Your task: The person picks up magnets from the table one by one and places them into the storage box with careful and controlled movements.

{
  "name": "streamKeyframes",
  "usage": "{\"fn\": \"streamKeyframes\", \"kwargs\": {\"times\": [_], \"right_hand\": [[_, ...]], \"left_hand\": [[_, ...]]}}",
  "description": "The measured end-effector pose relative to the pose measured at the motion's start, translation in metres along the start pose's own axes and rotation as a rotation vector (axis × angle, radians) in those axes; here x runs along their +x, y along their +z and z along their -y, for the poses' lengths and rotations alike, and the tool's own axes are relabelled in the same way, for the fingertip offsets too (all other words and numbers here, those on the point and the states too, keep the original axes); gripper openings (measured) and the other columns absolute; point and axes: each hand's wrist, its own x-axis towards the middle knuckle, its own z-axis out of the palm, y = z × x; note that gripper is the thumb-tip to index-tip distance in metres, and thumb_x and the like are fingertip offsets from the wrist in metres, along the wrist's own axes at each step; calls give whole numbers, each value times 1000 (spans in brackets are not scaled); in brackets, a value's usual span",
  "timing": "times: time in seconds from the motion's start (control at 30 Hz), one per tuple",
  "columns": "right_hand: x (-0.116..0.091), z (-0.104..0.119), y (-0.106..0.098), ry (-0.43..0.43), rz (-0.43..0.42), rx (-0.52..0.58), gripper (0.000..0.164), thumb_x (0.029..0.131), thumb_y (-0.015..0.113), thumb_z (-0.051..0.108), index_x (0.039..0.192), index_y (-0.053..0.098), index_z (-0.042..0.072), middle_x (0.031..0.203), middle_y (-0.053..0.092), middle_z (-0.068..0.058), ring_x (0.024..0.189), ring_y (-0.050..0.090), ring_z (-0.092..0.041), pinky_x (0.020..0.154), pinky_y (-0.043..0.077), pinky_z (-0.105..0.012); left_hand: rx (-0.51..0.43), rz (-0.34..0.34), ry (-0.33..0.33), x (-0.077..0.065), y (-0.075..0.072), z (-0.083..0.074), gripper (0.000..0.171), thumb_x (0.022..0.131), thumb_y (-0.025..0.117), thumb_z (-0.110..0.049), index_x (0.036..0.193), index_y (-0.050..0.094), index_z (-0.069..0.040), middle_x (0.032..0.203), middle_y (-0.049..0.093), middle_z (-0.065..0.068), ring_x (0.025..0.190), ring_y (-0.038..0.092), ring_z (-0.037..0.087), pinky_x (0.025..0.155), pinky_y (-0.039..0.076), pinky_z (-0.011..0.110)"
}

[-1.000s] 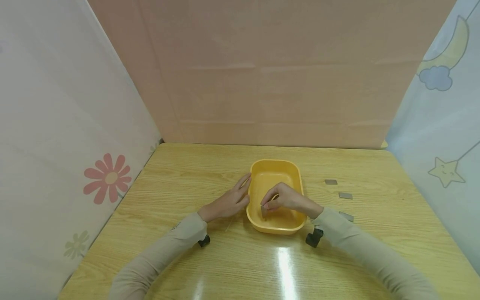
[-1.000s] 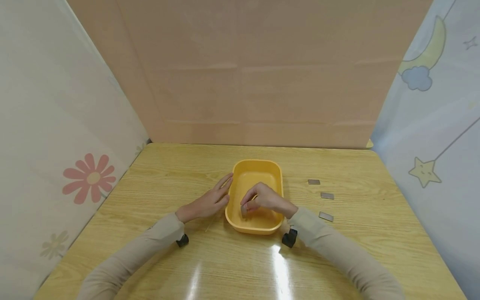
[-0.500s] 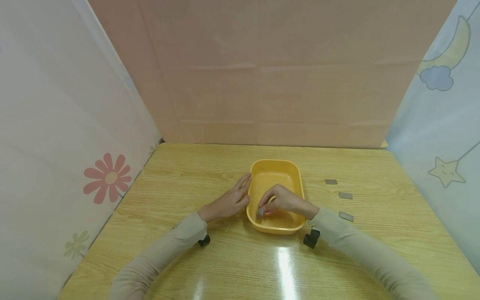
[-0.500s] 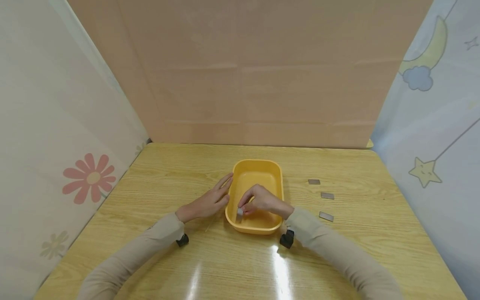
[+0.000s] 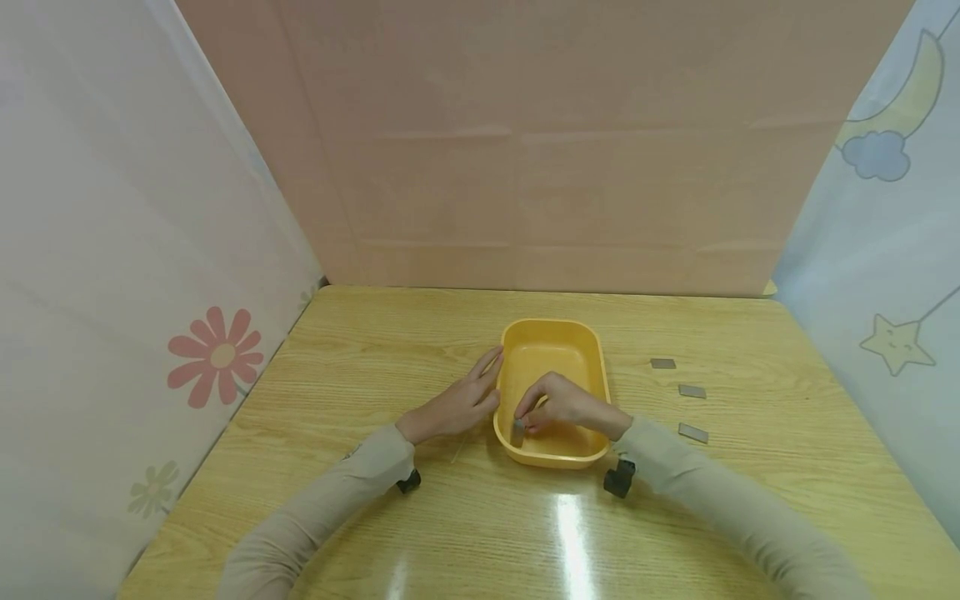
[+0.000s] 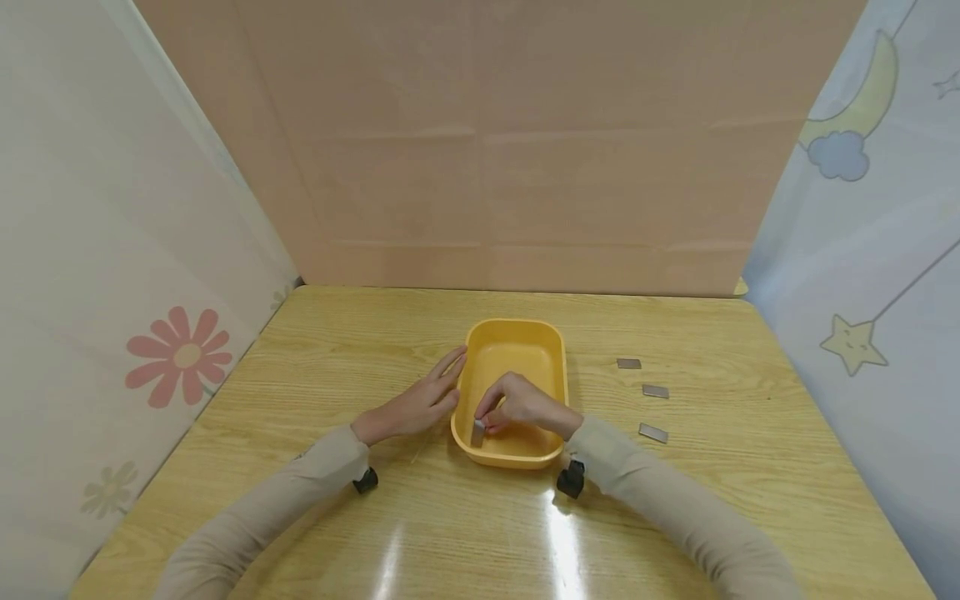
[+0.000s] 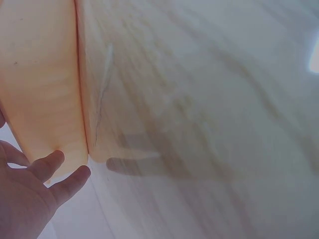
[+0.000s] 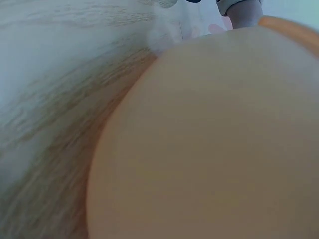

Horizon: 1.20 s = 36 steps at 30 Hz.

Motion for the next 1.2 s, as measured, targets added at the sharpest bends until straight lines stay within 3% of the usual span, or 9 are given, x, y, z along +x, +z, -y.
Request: {"fn": "streamKeyframes", "kwargs": {"times": [0.27, 1.2], "right_hand": [[3, 1, 2, 10, -13, -50, 10, 86, 68, -10, 92, 75, -8, 88, 74, -12, 79, 69, -18, 71, 57, -30], [5, -6, 4, -2, -35, -32, 9, 86, 67, -10, 90, 75, -9, 88, 73, -13, 73, 70, -21, 67, 58, -33]], "left_hand": [[0, -1, -5, 0, 0, 0, 62, 107, 37, -20, 155, 9, 7, 165, -3, 11, 139, 36, 29, 109, 35, 42], [-5, -6, -26, 0, 0, -2, 61, 107, 38, -19, 156, 10, 6, 166, -3, 7, 125, 48, 23, 106, 40, 40]]}}
